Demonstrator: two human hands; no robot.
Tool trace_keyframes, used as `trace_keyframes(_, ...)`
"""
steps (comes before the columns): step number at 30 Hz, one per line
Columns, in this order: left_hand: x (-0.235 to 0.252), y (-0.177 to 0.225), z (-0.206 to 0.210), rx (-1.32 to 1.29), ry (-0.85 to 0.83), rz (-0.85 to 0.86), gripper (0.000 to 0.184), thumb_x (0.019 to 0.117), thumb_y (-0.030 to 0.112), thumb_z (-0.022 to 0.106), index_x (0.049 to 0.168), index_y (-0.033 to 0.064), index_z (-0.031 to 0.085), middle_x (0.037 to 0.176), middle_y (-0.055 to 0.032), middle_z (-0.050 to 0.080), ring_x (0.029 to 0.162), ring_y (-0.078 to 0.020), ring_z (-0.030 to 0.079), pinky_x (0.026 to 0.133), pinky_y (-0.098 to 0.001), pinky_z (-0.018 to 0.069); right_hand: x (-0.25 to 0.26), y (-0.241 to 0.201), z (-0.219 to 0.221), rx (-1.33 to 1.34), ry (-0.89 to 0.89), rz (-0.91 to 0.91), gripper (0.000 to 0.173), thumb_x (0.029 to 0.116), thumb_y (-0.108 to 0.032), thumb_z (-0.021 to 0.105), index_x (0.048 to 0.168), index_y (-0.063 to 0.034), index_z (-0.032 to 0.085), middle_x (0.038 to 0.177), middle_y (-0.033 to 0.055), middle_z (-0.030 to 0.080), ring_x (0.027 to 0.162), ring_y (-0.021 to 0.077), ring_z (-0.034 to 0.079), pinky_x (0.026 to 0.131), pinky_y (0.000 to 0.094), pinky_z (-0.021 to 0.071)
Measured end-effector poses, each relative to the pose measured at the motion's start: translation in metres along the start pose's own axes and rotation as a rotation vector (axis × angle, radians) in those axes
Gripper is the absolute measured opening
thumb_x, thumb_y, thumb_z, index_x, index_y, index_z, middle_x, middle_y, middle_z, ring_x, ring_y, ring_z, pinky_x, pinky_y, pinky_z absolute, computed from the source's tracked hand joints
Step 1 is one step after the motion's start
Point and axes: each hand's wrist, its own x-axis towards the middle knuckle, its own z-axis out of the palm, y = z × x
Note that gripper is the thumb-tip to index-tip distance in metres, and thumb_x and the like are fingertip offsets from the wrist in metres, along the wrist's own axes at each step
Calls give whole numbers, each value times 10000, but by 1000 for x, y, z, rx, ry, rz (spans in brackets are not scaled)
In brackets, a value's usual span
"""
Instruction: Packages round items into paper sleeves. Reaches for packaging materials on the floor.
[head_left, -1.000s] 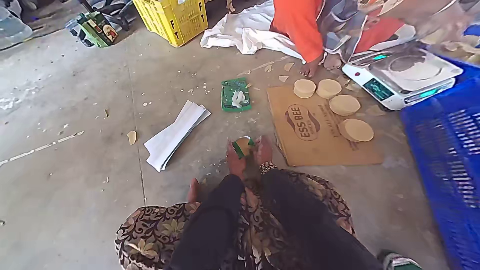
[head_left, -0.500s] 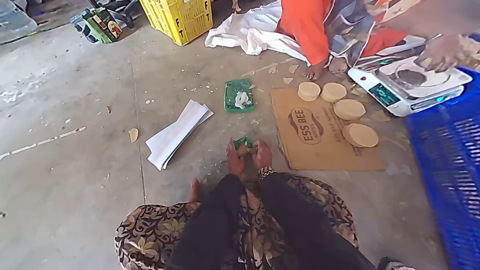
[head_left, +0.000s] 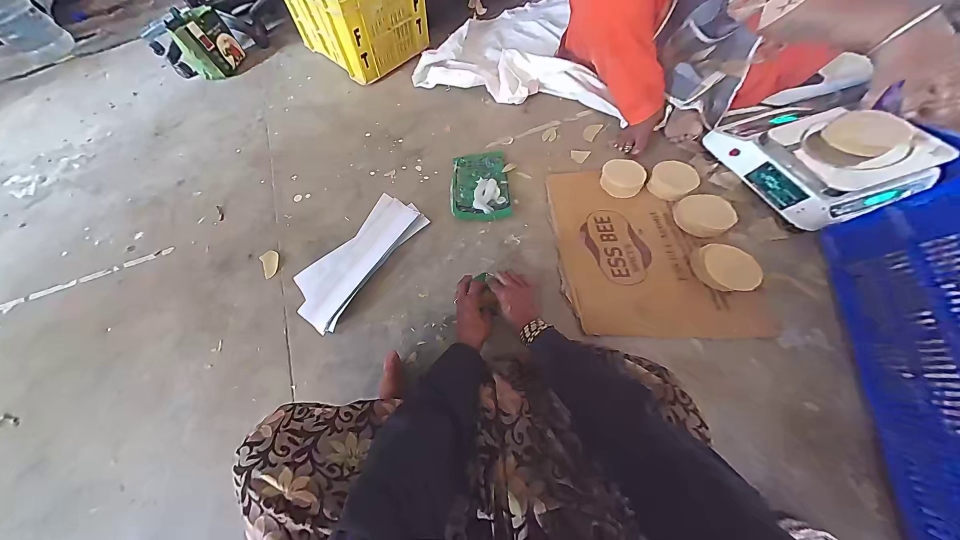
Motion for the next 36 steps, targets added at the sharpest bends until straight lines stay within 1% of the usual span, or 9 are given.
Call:
trace_keyframes(5, -2, 10, -2, 97, 94, -193, 767, 845, 38, 757, 1508, -48, 383, 1507, -343, 408, 1382, -482, 446, 1136, -545, 403, -7, -8, -2, -68, -77, -22, 412, 1039, -10, 402, 1406, 29, 583, 1525, 216, 502, 1462, 412, 399, 1215, 625, 197)
trace_keyframes(10, -4, 12, -7, 78, 48, -286, 717, 867, 192, 817, 1460, -18, 473, 1455, -325, 466, 1298, -450, 537, 1070, -529, 475, 26, 7, -29, 309, -52, 231, 285, 991, -111, 621, 1237, 19, 683, 1332, 245, 629, 1307, 364, 565, 1129, 495, 420)
trace_keyframes(13, -7, 6, -4, 49, 84, -242, 723, 846, 186, 837, 1451, -19, 500, 1420, -324, 501, 1284, -444, 545, 1079, -527, 464, 41, 21, -33, 469, -144, 455, 619, 871, -217, 827, 1353, 65, 560, 1416, 287, 546, 1371, 397, 499, 1146, 536, 396)
trace_keyframes(16, -9, 3, -9, 22, 74, -181, 731, 835, 133, 837, 1463, -21, 494, 1413, -329, 510, 1281, -444, 547, 1083, -520, 462, 42, 27, -35, 594, -212, 550, 742, 815, -217, 878, 1395, 85, 527, 1428, 288, 546, 1363, 379, 515, 1148, 520, 398)
trace_keyframes(20, -18, 8, -20, -50, -28, 10, 740, 819, 50, 814, 1470, -49, 477, 1431, -316, 511, 1243, -396, 593, 1045, -467, 509, 9, 34, -56, 760, -295, 535, 527, 872, -188, 822, 1289, 34, 589, 1098, 177, 656, 883, 209, 638, 808, 376, 544)
trace_keyframes(22, -27, 23, -18, -130, -128, 107, 749, 821, 58, 825, 1471, -51, 470, 1430, -288, 527, 1161, -336, 658, 948, -418, 581, -35, 48, -74, 871, -171, 490, 330, 897, -147, 787, 1133, 22, 631, 889, 82, 639, 681, 101, 558, 651, 284, 500)
trace_keyframes(26, -46, 46, -14, -158, -265, 176, 711, 903, 118, 755, 1505, -50, 416, 1420, -258, 546, 1198, -298, 642, 949, -392, 579, -163, 100, -116, 1121, 226, 445, 253, 871, -6, 760, 1110, 32, 685, 935, 95, 713, 755, 114, 646, 679, 288, 549)
trace_keyframes(31, -47, 16, -13, 0, -248, 156, 527, 956, 134, 692, 1428, -38, 531, 1389, -276, 573, 1209, -348, 626, 972, -466, 540, -345, 135, -131, 440, 686, 666, 299, 819, -118, 856, 1069, -8, 736, 962, 185, 719, 878, 330, 685, 801, 569, 553)
trace_keyframes(36, -46, 10, -10, 145, -218, 174, 479, 970, 137, 689, 1403, -26, 563, 1356, -267, 602, 1211, -354, 626, 981, -480, 527, -457, 140, -51, -164, 940, 606, 347, 841, -185, 743, 1117, 26, 747, 1034, 232, 728, 996, 441, 679, 869, 578, 546)
